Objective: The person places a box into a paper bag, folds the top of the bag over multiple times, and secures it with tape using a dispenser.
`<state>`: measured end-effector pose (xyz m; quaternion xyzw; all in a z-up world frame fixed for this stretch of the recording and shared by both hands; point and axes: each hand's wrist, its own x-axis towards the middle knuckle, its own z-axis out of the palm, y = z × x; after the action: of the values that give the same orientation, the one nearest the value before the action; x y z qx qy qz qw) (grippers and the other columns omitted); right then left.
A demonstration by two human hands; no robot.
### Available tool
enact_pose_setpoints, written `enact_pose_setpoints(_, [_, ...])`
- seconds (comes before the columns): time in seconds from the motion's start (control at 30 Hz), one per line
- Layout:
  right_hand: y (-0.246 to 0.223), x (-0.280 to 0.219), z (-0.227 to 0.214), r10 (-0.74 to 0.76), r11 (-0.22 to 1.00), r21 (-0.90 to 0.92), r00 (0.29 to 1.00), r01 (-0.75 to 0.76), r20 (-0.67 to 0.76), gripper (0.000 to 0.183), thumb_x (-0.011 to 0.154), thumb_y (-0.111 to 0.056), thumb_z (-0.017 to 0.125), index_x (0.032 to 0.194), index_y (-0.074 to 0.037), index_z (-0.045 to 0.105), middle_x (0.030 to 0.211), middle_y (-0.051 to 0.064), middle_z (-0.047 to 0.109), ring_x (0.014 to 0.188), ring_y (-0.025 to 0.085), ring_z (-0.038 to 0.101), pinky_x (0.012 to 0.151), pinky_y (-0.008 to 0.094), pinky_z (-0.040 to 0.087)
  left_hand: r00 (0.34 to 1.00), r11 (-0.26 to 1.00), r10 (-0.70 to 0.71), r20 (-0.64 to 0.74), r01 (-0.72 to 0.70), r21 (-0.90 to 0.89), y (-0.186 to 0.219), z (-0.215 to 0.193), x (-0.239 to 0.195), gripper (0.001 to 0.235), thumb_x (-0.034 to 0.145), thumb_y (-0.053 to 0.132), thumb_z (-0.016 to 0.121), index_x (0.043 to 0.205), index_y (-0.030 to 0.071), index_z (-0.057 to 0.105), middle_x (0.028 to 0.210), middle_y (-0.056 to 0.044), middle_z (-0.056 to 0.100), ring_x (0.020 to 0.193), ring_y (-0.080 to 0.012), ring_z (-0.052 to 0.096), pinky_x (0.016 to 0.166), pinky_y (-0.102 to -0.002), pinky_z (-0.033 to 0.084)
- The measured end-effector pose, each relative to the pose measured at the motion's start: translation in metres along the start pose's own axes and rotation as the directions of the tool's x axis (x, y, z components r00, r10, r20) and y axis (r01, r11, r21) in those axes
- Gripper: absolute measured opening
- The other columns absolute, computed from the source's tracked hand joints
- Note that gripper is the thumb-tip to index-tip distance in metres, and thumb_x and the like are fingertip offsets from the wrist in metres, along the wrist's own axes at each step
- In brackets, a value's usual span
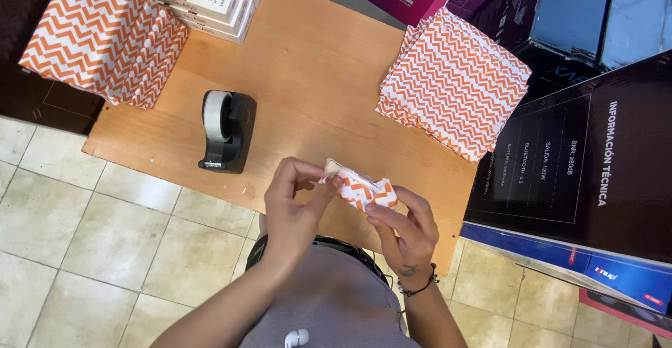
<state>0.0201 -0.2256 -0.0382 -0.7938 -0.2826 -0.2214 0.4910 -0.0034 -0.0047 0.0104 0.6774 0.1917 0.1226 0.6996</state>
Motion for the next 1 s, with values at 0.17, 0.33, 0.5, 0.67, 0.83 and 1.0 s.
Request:
enact_pose_setpoints(0.17, [0.0, 0.001, 0.005, -0.077, 0.997, -0.021, 0.996, 0.077, -0.043, 0.01, 0.105, -0.014, 0.087, 0.112, -0.015, 0.095, 0.128, 0.021, 0.078, 0.12, 0.042, 0.082, 0.101, 0.054, 0.068, 0.926, 0.911, 0.34, -0.164, -0.282, 0.299, 0.013, 0.001, -0.008, 0.015, 0.092, 0.012, 0.104, 0.098, 0.011, 0.091, 0.086, -0.006, 0.069, 0.079, -0.0226, 0.078, 0.074, -0.035, 0.061])
enact_pose_setpoints(0.33, [-0.013, 0.012, 0.001, -0.153, 0.987, -0.045, 0.988, 0.154, 0.025, 0.017, 0.112, -0.006, 0.08, 0.127, -0.012, 0.086, 0.138, 0.022, 0.067, 0.12, 0.044, 0.083, 0.094, 0.045, 0.071, 0.828, 0.758, 0.555, -0.087, -0.46, 0.462, 0.017, -0.002, -0.003, 0.015, 0.096, 0.017, 0.103, 0.102, 0.015, 0.09, 0.093, 0.0, 0.075, 0.076, -0.0113, 0.073, 0.07, -0.026, 0.058])
enact_pose_setpoints(0.5, [-0.016, 0.008, -0.001, -0.136, 0.986, -0.096, 0.991, 0.135, -0.003, 0.017, 0.111, -0.005, 0.082, 0.124, -0.012, 0.088, 0.139, 0.023, 0.069, 0.115, 0.04, 0.083, 0.088, 0.041, 0.07, 0.676, 0.393, 0.717, 0.17, -0.594, 0.702, 0.033, -0.009, 0.0, 0.012, 0.108, 0.029, 0.096, 0.102, 0.021, 0.088, 0.093, 0.004, 0.072, 0.073, -0.0109, 0.071, 0.059, -0.028, 0.047])
enact_pose_setpoints(0.67, [-0.019, 0.015, -0.016, 0.165, 0.986, 0.049, 0.983, -0.161, -0.078, 0.012, 0.112, -0.021, 0.081, 0.12, -0.014, 0.086, 0.135, 0.016, 0.073, 0.121, 0.026, 0.075, 0.102, 0.036, 0.063, 0.624, 0.481, 0.689, 0.369, -0.774, 0.411, 0.035, -0.025, 0.004, 0.039, 0.109, 0.03, 0.094, 0.142, 0.016, 0.08, 0.131, -0.009, 0.078, 0.122, -0.0369, 0.081, 0.105, -0.049, 0.068])
enact_pose_setpoints(0.83, [0.009, 0.006, -0.016, 0.24, 0.933, 0.278, 0.971, -0.228, -0.01, 0.014, 0.108, -0.019, 0.084, 0.114, -0.006, 0.086, 0.134, 0.022, 0.073, 0.125, 0.03, 0.074, 0.11, 0.047, 0.061, 0.687, 0.742, 0.551, 0.473, -0.663, 0.1, 0.047, -0.04, 0.033, 0.027, 0.1, 0.019, 0.093, 0.127, 0.016, 0.089, 0.149, -0.025, 0.075, 0.138, -0.0431, 0.079, 0.108, -0.048, 0.072])
enact_pose_setpoints(1.0, [0.012, 0.015, -0.011, 0.229, 0.882, 0.409, 0.972, -0.232, 0.059, 0.015, 0.104, -0.014, 0.087, 0.109, 0.0, 0.088, 0.133, 0.027, 0.073, 0.126, 0.036, 0.076, 0.114, 0.058, 0.061, 0.714, 0.862, 0.463, 0.525, -0.501, -0.079, 0.037, -0.046, 0.05, 0.025, 0.091, 0.012, 0.098, 0.116, 0.013, 0.093, 0.14, -0.021, 0.087, 0.128, -0.0452, 0.085, 0.106, -0.052, 0.07])
